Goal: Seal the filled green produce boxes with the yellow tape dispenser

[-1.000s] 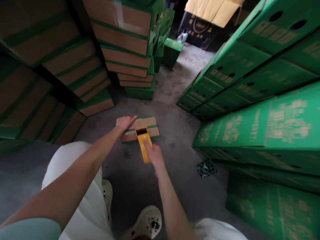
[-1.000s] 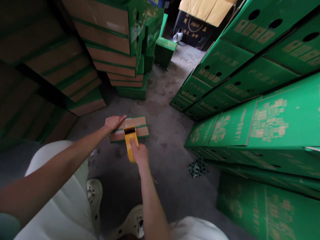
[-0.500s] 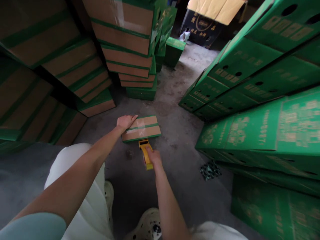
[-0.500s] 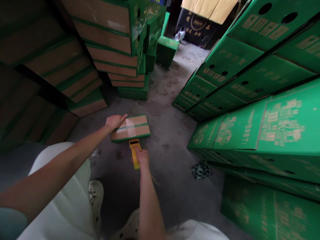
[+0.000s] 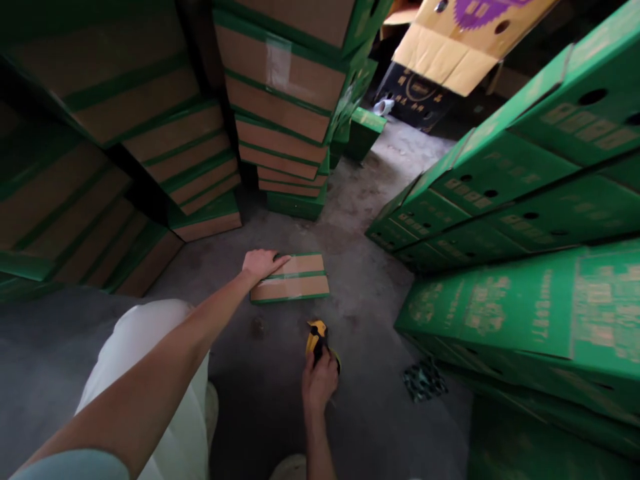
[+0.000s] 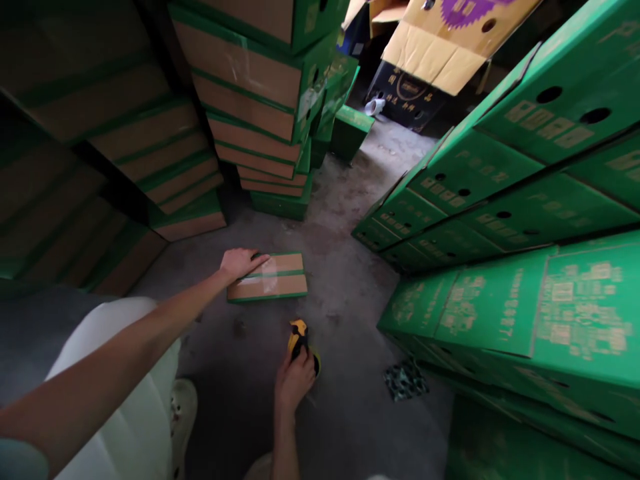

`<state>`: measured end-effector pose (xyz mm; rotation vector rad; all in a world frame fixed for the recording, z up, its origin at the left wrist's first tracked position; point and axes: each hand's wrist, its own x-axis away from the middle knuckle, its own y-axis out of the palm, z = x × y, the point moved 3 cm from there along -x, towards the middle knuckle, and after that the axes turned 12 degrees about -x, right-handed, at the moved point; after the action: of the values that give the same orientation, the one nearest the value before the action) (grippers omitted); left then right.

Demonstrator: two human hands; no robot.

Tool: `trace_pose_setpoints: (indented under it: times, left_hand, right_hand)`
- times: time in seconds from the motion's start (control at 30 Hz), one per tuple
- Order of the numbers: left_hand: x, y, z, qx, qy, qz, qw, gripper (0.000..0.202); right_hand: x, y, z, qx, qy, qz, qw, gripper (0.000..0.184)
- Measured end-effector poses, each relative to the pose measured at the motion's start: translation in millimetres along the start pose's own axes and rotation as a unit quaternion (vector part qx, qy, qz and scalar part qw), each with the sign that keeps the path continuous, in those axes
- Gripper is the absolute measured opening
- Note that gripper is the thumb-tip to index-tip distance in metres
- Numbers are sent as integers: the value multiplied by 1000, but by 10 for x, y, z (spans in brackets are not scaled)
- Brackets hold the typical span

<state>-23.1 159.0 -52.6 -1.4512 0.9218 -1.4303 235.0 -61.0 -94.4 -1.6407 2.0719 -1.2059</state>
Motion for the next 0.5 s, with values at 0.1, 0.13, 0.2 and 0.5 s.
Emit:
trace_pose_setpoints:
  times: [0.1,0.13,0.2,0.5]
  left_hand:
    - [19,-31,16,0,6,0,1000,82]
    - [26,-43,22,2,6,0,1000,81]
    - [43,-62,42,7,4,-3,1000,78]
    - [253,-186,194,41,7,-62,997,80]
  right_hand:
    - [-252,267,-551,-147,2,-38,988,77]
    - [-351,398,-749,-206,45,-66,975,82]
    - [-525,659,-1085,-327,160,-103,926,81]
    - [-563,814,-1072,-506,168,-139,834,86]
